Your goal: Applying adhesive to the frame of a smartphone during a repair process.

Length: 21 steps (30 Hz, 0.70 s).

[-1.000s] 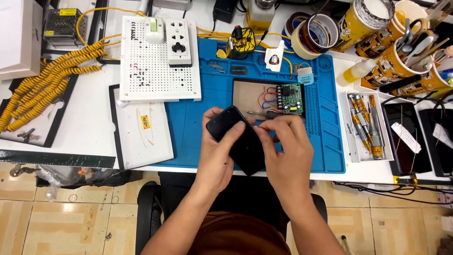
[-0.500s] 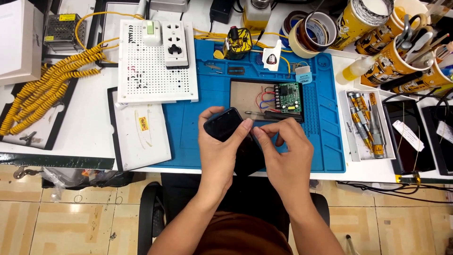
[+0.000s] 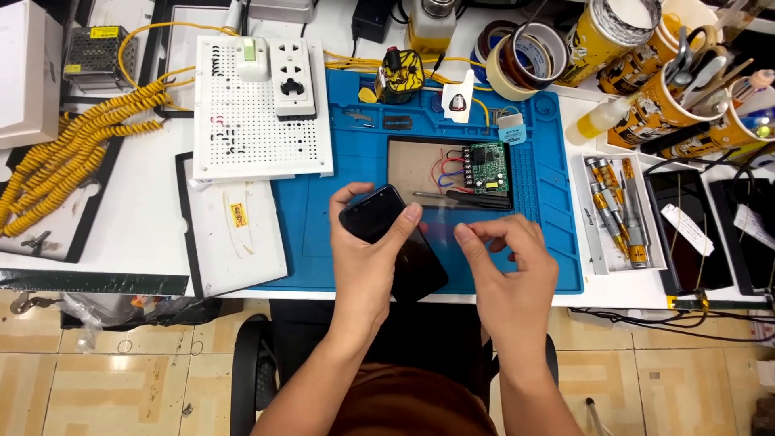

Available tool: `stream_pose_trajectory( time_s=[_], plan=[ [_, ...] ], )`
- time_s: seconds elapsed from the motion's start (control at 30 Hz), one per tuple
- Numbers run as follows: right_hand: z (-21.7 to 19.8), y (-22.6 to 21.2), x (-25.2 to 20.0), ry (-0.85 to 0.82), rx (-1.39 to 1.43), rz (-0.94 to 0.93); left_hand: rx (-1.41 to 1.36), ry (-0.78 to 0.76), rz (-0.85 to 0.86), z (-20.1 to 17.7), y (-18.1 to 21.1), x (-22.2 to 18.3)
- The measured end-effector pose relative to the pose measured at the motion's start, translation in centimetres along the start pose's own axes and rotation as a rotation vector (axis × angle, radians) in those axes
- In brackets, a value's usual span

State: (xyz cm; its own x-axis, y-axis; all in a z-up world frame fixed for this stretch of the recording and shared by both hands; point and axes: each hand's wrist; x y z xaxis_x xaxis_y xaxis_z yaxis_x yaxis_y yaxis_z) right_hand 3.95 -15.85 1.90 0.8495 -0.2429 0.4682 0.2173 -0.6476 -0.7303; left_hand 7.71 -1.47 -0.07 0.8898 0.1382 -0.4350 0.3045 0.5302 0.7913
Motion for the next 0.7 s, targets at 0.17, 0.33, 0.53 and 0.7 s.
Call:
stream_pose_trajectory(
  time_s=[0.17,0.33,0.53,0.7],
  plan=[
    [-5.7,1.3,2.9,0.277,0.042,0.111,0.016,-0.001,-0.206,0.3,1.7,-0.4],
    [-6.8,8.0,9.8,0.182,0.018,0.173,-0.007,-0.015,-0.143,0.4,0.6,-0.3],
    [-4.8,9.6,9.7,-0.008,-0.328,0.039,-0.042,-0.037,-0.07,-0.9,-0.7,1.0],
    [-2.8,4.4,6.7,-0.236,0.045,0.072,-0.075,-0.07,-0.081,-0.9,-0.6,0.6]
  ],
)
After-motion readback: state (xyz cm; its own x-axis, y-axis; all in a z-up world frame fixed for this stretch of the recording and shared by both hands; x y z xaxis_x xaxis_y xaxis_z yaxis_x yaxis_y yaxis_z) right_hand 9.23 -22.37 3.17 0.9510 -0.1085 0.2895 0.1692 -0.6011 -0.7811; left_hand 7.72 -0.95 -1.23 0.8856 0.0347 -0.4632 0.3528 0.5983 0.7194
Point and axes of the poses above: each hand's wrist, its own x-axis towards the middle knuckle, its own z-axis out of the palm, y = z × x, and after that the axes turned 10 degrees about -z, right-handed
